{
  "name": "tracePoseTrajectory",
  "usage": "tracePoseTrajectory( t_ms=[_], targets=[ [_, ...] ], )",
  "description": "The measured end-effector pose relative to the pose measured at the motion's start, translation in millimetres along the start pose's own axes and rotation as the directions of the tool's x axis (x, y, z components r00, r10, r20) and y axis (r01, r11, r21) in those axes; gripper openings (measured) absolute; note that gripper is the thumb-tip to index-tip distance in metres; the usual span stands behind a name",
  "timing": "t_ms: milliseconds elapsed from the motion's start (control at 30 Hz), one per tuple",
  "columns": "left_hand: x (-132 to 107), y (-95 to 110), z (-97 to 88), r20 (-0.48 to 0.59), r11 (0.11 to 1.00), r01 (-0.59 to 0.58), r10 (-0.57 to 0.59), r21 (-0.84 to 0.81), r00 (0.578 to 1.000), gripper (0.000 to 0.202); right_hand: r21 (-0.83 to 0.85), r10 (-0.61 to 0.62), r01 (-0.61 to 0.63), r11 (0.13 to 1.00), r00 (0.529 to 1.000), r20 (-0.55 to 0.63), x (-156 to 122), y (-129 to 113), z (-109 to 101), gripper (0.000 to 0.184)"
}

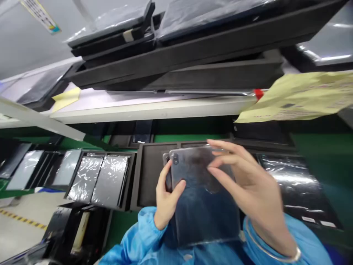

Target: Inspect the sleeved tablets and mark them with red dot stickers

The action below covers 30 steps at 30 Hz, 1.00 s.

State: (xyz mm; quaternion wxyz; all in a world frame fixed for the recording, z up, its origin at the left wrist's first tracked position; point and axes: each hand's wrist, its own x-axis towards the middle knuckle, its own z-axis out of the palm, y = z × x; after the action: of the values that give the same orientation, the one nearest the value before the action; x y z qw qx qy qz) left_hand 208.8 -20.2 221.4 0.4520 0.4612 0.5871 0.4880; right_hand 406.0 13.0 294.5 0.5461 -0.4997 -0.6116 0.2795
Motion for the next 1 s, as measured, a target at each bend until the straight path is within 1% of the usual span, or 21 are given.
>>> tracePoseTrajectory(
  t_ms=[33,67,133,200,267,333,400,433,500,567,600,667,733,800,867,933,1000],
  targets=[
    [-2,1,0.0,0.011,1.000,-0.010,0.011,-0.011,1.000,0.059,-0.018,-0.029,0.030,0.999,0.998,0.049,-2,-2,14,0.006],
    [-5,3,-0.3,0.018,1.000,-0.020,0.020,-0.022,1.000,0.059,-0.048,-0.050,0.053,0.997,0.996,0.071,-1,-1,25,0.007],
    [-11,6,-1.2,0.030,0.999,-0.027,0.028,-0.035,0.999,0.060,-0.105,-0.073,0.081,0.991,0.995,0.074,2,3,39,0.008],
    [-16,9,-2.3,0.043,0.999,-0.017,0.019,-0.046,0.999,0.068,-0.140,-0.078,0.088,0.986,0.994,0.070,4,5,45,0.007],
    [-21,8,-3.6,0.059,0.998,0.012,-0.008,-0.055,0.998,0.080,-0.174,-0.081,0.090,0.981,0.995,0.057,2,2,48,0.006],
    [-27,1,-5.1,0.072,0.997,0.041,-0.036,-0.066,0.997,0.090,-0.199,-0.086,0.094,0.976,0.995,0.048,-1,-4,50,0.007],
    [-31,-9,-7.3,0.054,0.997,0.040,-0.036,-0.072,0.998,0.092,-0.214,-0.093,0.100,0.972,0.995,0.040,-4,-10,51,0.008],
    [-33,-13,-8.5,0.034,0.997,0.016,-0.013,-0.073,0.999,0.088,-0.218,-0.094,0.100,0.971,0.995,0.039,-5,-13,52,0.008],
    [-34,-19,-10.9,0.005,0.993,-0.088,0.089,-0.076,0.996,0.074,-0.227,-0.092,0.101,0.969,0.995,0.047,-6,-17,53,0.009],
    [-32,-16,-12.8,0.026,0.974,-0.214,0.217,-0.079,0.976,0.057,-0.234,-0.088,0.099,0.967,0.994,0.058,-6,-20,53,0.009],
    [-29,-12,-13.5,0.044,0.960,-0.268,0.272,-0.081,0.961,0.053,-0.236,-0.087,0.099,0.967,0.994,0.062,-7,-22,53,0.009],
    [-25,-2,-14.5,0.071,0.940,-0.334,0.339,-0.070,0.938,0.052,-0.236,-0.090,0.102,0.966,0.994,0.063,-8,-23,53,0.009],
    [-23,7,-15.0,0.073,0.930,-0.362,0.366,-0.056,0.928,0.055,-0.229,-0.090,0.103,0.968,0.994,0.064,-9,-24,54,0.009],
    [-23,8,-15.1,0.065,0.936,-0.348,0.351,-0.056,0.934,0.054,-0.199,-0.078,0.085,0.976,0.996,0.047,-10,-23,58,0.012],
    [-25,4,-15.0,0.060,0.956,-0.286,0.289,-0.065,0.955,0.049,-0.137,-0.037,0.039,0.990,0.999,0.019,-10,-21,62,0.019],
    [-28,-4,-15.0,0.058,0.979,-0.185,0.190,-0.088,0.980,0.047,-0.044,0.005,-0.006,0.999,1.000,-0.015,-9,-15,63,0.021],
    [-29,-10,-15.5,0.045,0.988,-0.061,0.068,-0.144,0.997,0.058,0.058,0.027,-0.022,0.998,0.997,-0.074,-11,-5,57,0.015]
  ],
)
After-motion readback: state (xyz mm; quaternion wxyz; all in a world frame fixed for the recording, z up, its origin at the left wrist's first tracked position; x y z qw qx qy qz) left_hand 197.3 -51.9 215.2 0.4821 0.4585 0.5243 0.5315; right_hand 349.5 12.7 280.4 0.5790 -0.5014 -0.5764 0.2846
